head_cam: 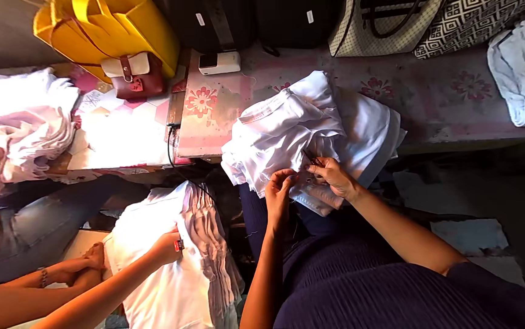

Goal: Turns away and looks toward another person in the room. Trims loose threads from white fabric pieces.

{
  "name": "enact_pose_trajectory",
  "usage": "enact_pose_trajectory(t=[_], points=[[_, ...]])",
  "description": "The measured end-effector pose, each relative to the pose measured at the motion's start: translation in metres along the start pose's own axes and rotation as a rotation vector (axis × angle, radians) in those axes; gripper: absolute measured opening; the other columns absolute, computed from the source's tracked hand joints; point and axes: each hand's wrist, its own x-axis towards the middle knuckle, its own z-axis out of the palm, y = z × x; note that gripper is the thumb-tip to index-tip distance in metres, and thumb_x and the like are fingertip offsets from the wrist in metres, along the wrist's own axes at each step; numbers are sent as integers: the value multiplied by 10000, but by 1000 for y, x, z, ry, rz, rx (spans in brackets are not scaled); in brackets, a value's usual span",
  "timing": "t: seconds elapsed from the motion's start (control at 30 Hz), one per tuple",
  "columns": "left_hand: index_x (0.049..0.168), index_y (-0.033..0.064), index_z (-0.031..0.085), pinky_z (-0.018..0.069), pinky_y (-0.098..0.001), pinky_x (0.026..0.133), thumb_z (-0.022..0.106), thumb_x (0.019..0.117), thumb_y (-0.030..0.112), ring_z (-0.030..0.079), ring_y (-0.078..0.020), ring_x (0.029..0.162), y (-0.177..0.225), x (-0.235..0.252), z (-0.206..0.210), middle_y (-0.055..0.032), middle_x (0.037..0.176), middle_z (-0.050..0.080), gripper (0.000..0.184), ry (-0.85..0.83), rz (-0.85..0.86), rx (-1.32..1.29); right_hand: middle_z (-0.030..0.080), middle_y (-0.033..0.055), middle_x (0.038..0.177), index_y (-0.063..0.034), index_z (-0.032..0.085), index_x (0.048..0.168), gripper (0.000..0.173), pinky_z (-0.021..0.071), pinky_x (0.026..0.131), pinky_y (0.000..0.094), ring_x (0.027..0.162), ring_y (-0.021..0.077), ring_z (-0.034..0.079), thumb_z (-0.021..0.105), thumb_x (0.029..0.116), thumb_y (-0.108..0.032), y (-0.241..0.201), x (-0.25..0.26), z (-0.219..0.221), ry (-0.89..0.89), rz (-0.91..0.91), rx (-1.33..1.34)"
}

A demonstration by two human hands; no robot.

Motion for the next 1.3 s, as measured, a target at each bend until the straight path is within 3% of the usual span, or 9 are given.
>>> enact_pose_trajectory(t=[0.07, 0.2, 0.33, 0.5, 0.67, 0.73, 0.83, 1.1, 1.3], points=[[1182, -102, 604, 600, -341, 909, 637, 945, -14, 714, -174, 963, -5, 5, 4, -143, 1057, 708, 254, 15, 81, 142, 442, -80, 592, -76, 581, 858, 146, 338, 475, 158, 478, -1, 370, 615, 999, -53, 0, 1, 0, -2, 1, -10], [960, -39, 755, 572, -216, 809, 724, 885, -4, 678, -82, 866, -25, 18, 13, -106, 928, 699, 89, 167, 302, 410, 458, -78, 607, -63, 586, 879, 128, 322, 467, 160, 476, -5, 365, 621, 1003, -67, 0, 0, 2, 20, -24, -55], [968, -54, 701, 598, -273, 814, 657, 929, -24, 698, -103, 847, -23, 12, -4, -78, 915, 715, 66, 52, 215, 241, 444, -79, 590, -57, 601, 884, 117, 327, 466, 161, 467, -4, 359, 624, 998, -67, 0, 0, -2, 2, -29, -60], [1014, -77, 656, 616, -299, 832, 585, 973, -15, 711, -116, 855, -2, -12, -37, -89, 968, 701, 103, -240, 29, 398, 438, -84, 610, -62, 596, 901, 116, 338, 480, 166, 479, -6, 362, 630, 1002, -109, -4, -5, -2, 45, -78, -158], [972, -61, 716, 605, -268, 772, 682, 948, 84, 703, -114, 805, 8, -6, -9, -124, 949, 708, 151, -45, 151, 600, 504, -29, 682, -8, 653, 978, 149, 393, 556, 203, 559, 20, 432, 655, 1002, -156, -14, -14, -2, 121, -171, -428], [1007, -69, 694, 621, -295, 751, 672, 980, 106, 723, -121, 755, 8, 4, 7, -103, 887, 728, 179, -6, -30, 473, 666, 72, 836, 5, 696, 1101, 208, 504, 692, 295, 701, 104, 582, 681, 990, -170, -16, -23, 1, 211, -316, -626], [1041, -80, 637, 620, -290, 709, 597, 1014, 29, 707, -133, 699, 8, 13, 14, -87, 829, 708, 119, 29, -250, 78, 744, 133, 886, 6, 711, 1142, 283, 586, 685, 427, 733, 238, 714, 740, 913, -158, -8, -27, 5, 323, -749, -917], [901, -37, 671, 609, -274, 679, 609, 953, -52, 691, -101, 656, 1, 3, 10, -41, 736, 707, 83, 128, 4, 76, 720, 94, 743, -28, 771, 1021, 180, 503, 528, 369, 587, 233, 665, 707, 881, -122, 1, 3, 5, 243, -1212, -1229], [1053, -60, 671, 622, -304, 786, 641, 957, -24, 725, -123, 767, 4, 10, 9, -62, 856, 738, 107, 91, 50, 91, 731, 112, 768, -18, 780, 976, 155, 536, 581, 429, 629, 231, 684, 709, 874, -110, -18, -3, 4, 116, -889, -1031]])
